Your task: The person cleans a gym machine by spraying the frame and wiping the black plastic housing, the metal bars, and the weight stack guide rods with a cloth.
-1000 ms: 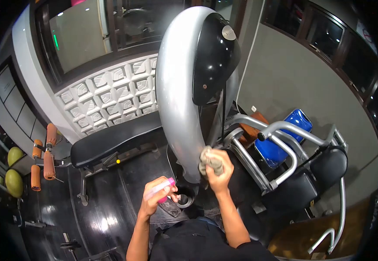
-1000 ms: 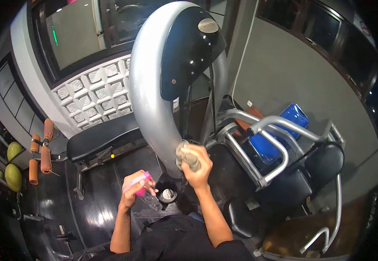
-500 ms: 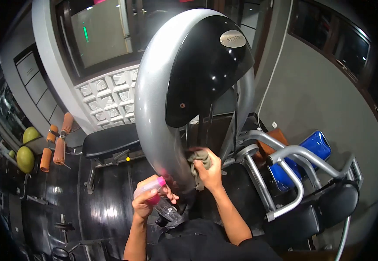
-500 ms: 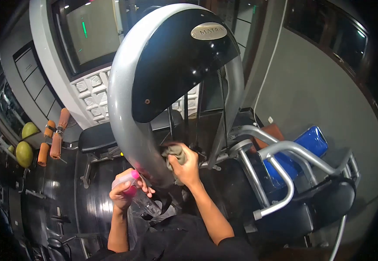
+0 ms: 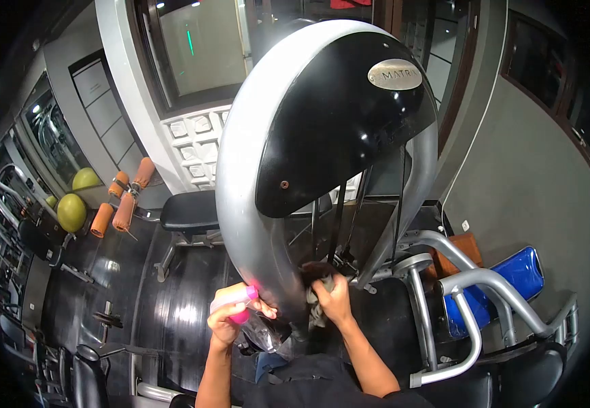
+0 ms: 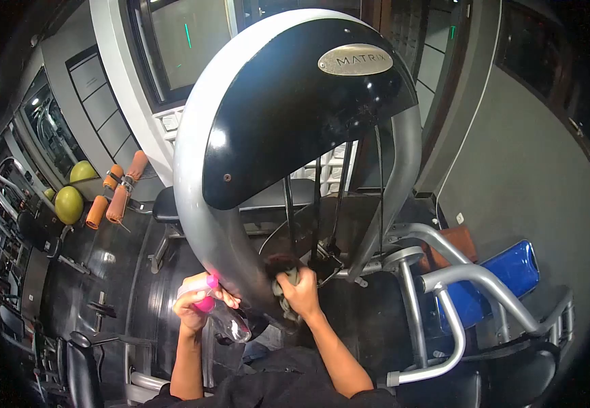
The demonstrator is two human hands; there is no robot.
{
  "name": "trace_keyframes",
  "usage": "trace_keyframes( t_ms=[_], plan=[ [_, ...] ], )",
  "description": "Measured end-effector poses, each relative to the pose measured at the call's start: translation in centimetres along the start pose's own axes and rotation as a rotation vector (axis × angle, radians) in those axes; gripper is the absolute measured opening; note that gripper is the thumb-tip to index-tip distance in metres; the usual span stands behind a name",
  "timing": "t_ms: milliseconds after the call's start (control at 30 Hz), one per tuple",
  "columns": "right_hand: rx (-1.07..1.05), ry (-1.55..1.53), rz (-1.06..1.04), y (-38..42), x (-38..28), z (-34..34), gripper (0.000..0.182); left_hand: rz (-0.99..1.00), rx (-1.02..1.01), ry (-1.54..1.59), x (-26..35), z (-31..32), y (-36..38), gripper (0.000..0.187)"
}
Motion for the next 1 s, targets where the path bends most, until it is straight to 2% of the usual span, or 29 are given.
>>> trace_keyframes(
  t_ms=[67,100,167,267,367,433,500,567,767,867,1000],
  plan=[
    [-0.013,-0.057,-0.005,-2.0,-2.9,0.6,0.021,-0.002,0.024,-0.003,-0.1,0.0,0.0,0.036],
    [0.029,-0.024,-0.146,-3.1,-5.4,0.7,0.018,0.005,0.038,-0.006,-0.1,-0.1,0.2,0.036],
    [-0.031,-0.009,-0.126,-4.4,-9.2,1.5,0.016,0.019,0.059,-0.011,-0.2,-0.1,0.4,0.036],
    [0.053,0.135,-0.219,-4.6,-10.3,1.5,0.018,0.009,0.096,0.052,-0.5,-0.3,0.8,0.036],
    [0.066,0.112,-0.217,-2.3,-8.0,0.8,0.021,0.012,0.108,0.021,-0.9,-0.4,1.0,0.035],
    [0.024,0.145,-0.133,-0.6,-5.0,0.3,0.018,-0.001,0.134,0.001,-1.2,-0.6,1.1,0.037],
    [0.074,0.124,-0.14,1.3,-4.3,0.6,0.019,-0.008,0.12,0.016,-1.1,-0.6,1.0,0.037],
    [0.098,0.286,-0.394,1.8,-9.3,1.7,0.029,-0.013,0.099,0.034,-1.0,-0.4,0.7,0.037],
    [0.073,0.526,-0.632,-2.0,-17.3,3.6,0.042,-0.02,0.075,0.059,-0.7,0.0,0.7,0.034],
    [0.085,0.589,-0.688,-2.1,-19.4,4.3,0.038,-0.018,0.086,0.06,-0.6,-0.1,0.7,0.035],
    [-0.004,0.573,-0.582,0.1,-15.8,3.9,0.04,0.019,0.047,0.078,-0.2,0.0,0.6,0.035]
  ],
)
Point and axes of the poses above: each hand's wrist, its own y-axis away from the middle knuckle, its own z-axis out of the palm, x = y × z, the point moved 9 cm from there along -y, towards the middle knuckle, and after that the axes turned 14 degrees about -x, right-handed, at the moved point
